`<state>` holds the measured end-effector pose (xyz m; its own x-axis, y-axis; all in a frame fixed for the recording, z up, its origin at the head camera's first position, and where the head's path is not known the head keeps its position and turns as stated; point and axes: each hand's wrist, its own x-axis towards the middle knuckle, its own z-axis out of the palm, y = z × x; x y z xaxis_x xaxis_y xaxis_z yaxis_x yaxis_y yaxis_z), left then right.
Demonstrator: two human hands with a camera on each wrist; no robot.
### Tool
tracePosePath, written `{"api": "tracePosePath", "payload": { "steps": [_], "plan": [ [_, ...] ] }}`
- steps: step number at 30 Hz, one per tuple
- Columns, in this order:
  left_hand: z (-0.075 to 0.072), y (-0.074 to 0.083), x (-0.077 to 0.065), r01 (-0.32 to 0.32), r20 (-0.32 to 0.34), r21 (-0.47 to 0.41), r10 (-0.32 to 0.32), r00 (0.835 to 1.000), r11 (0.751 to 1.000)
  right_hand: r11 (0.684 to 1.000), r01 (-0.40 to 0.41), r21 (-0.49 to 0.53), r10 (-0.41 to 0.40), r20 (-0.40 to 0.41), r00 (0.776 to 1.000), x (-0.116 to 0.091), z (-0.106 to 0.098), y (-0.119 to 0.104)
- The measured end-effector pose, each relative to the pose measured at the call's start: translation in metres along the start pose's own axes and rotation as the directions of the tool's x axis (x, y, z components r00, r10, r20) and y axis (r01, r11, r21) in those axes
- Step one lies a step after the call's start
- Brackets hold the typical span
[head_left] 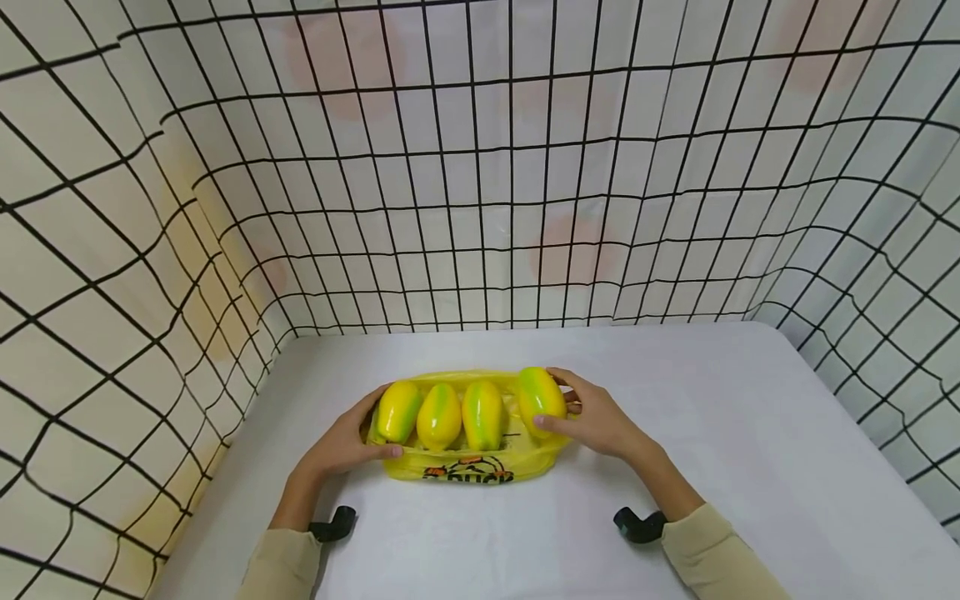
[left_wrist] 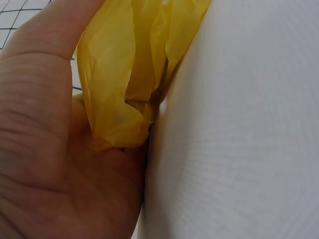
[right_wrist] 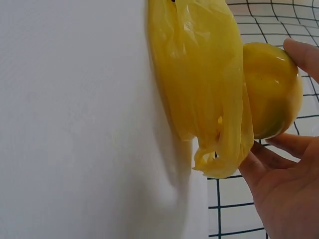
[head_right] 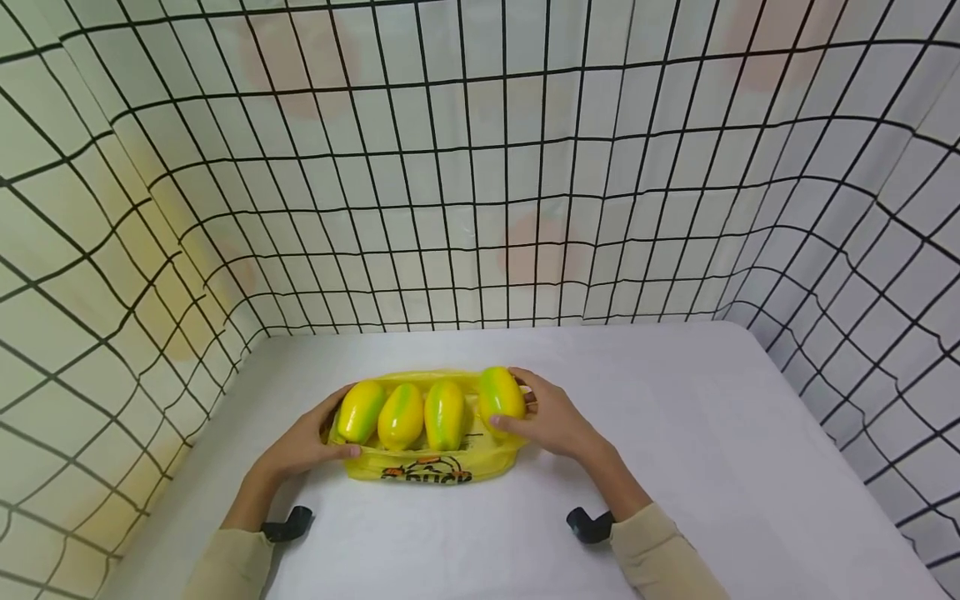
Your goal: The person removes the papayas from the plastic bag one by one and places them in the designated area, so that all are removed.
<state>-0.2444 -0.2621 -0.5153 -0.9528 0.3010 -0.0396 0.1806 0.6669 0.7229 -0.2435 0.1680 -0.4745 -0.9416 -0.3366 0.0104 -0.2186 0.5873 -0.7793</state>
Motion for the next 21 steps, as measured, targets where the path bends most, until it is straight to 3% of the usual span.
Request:
{"api": "tracePosePath", "payload": {
  "steps": [21],
  "plan": [
    [0.0,0.002,-0.001,0.016,0.007,-0.031,-0.016,1.0,0.999,1.0,0.029,0.001,-0.029,-0.062,0.998,-0.016,-0.035,0.022]
  ]
}}
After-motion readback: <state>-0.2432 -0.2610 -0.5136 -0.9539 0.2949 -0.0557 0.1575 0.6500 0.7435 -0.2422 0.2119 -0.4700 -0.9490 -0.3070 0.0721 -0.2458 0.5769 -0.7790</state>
